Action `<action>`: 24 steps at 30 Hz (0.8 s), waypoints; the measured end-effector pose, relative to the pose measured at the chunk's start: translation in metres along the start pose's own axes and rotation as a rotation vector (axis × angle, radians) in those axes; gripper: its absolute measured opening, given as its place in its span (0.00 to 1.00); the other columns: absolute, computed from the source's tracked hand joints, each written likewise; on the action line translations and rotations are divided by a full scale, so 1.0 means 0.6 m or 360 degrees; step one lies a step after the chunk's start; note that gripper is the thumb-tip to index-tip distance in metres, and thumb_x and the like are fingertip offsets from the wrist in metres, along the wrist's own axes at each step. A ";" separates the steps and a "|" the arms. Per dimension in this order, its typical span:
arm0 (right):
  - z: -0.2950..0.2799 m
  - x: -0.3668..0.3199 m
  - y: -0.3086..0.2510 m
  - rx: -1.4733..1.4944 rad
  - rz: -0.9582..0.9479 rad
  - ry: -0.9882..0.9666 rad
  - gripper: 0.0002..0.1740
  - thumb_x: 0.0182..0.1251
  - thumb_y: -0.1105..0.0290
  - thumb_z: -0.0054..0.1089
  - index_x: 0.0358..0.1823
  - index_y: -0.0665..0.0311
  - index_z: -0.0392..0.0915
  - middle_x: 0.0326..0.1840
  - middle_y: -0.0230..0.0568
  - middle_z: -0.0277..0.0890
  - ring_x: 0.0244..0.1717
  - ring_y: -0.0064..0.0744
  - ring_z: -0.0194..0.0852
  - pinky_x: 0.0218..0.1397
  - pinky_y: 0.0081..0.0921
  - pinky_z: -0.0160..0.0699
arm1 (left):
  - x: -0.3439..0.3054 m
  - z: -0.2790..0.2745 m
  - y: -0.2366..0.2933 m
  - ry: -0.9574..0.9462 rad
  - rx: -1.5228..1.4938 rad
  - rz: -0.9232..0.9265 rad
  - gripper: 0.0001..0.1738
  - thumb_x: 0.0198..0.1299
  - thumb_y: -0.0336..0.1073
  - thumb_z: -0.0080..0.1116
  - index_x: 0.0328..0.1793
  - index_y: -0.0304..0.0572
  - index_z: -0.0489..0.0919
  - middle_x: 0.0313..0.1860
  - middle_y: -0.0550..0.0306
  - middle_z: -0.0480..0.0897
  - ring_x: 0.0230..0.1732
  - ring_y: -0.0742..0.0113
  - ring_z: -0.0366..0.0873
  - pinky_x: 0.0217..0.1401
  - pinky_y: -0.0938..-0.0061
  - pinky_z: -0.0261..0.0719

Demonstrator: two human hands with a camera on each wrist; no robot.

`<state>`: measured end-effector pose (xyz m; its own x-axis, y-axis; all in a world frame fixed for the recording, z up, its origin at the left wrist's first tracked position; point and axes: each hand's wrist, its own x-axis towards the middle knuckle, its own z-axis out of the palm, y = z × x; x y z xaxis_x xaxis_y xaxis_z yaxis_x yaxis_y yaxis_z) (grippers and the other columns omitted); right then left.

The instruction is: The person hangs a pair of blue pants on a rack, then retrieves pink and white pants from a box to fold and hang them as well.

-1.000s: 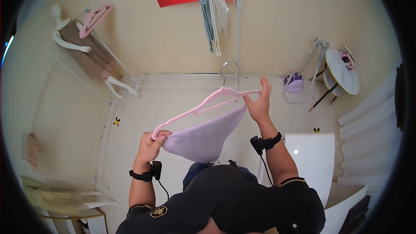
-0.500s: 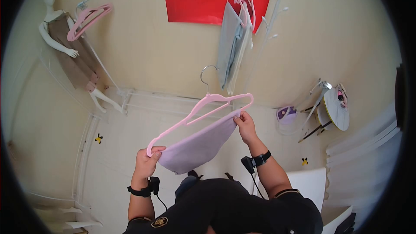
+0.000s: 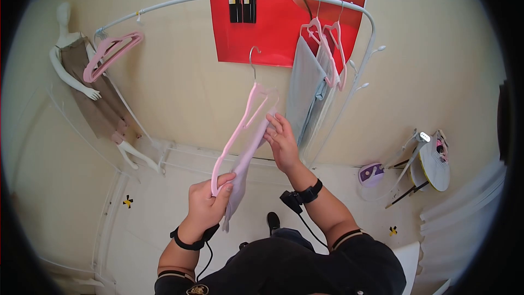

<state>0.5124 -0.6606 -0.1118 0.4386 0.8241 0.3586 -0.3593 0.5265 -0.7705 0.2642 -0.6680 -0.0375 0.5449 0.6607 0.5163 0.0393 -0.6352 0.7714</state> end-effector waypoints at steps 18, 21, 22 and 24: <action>-0.074 0.386 -0.102 0.0110 -0.0765 -0.0027 0.32 0.55 0.81 0.38 0.65 0.69 0.49 0.70 0.55 0.44 0.72 0.41 0.39 0.73 0.31 0.34 | 0.388 0.212 0.030 0.0233 0.0245 0.0210 0.11 0.58 0.32 0.54 0.44 0.34 0.80 0.12 0.54 0.72 0.13 0.68 0.70 0.21 0.77 0.68; -0.105 0.393 -0.088 0.0068 -0.0665 0.0037 0.31 0.57 0.79 0.40 0.65 0.70 0.49 0.70 0.54 0.44 0.72 0.39 0.39 0.72 0.30 0.35 | 0.405 0.234 0.004 0.0143 0.0244 0.0073 0.12 0.56 0.33 0.56 0.44 0.34 0.79 0.16 0.51 0.76 0.16 0.65 0.74 0.23 0.76 0.71; -0.116 0.392 -0.081 0.0066 -0.0667 0.0048 0.31 0.57 0.79 0.40 0.65 0.70 0.49 0.70 0.54 0.44 0.72 0.39 0.39 0.72 0.30 0.35 | 0.406 0.245 -0.005 0.0131 0.0241 0.0073 0.12 0.56 0.33 0.56 0.44 0.34 0.79 0.16 0.51 0.76 0.16 0.65 0.74 0.23 0.76 0.71; -0.139 0.387 -0.060 0.0119 -0.0585 0.0027 0.31 0.60 0.77 0.39 0.67 0.69 0.47 0.71 0.53 0.43 0.72 0.39 0.39 0.72 0.29 0.35 | 0.391 0.266 -0.022 0.0148 0.0311 0.0175 0.12 0.55 0.34 0.57 0.43 0.34 0.80 0.20 0.47 0.79 0.22 0.62 0.79 0.27 0.75 0.74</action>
<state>0.6956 -0.5055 -0.0448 0.5630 0.5737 0.5949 -0.2339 0.8010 -0.5510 0.5253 -0.5683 0.0144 0.4760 0.6114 0.6322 0.1503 -0.7648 0.6265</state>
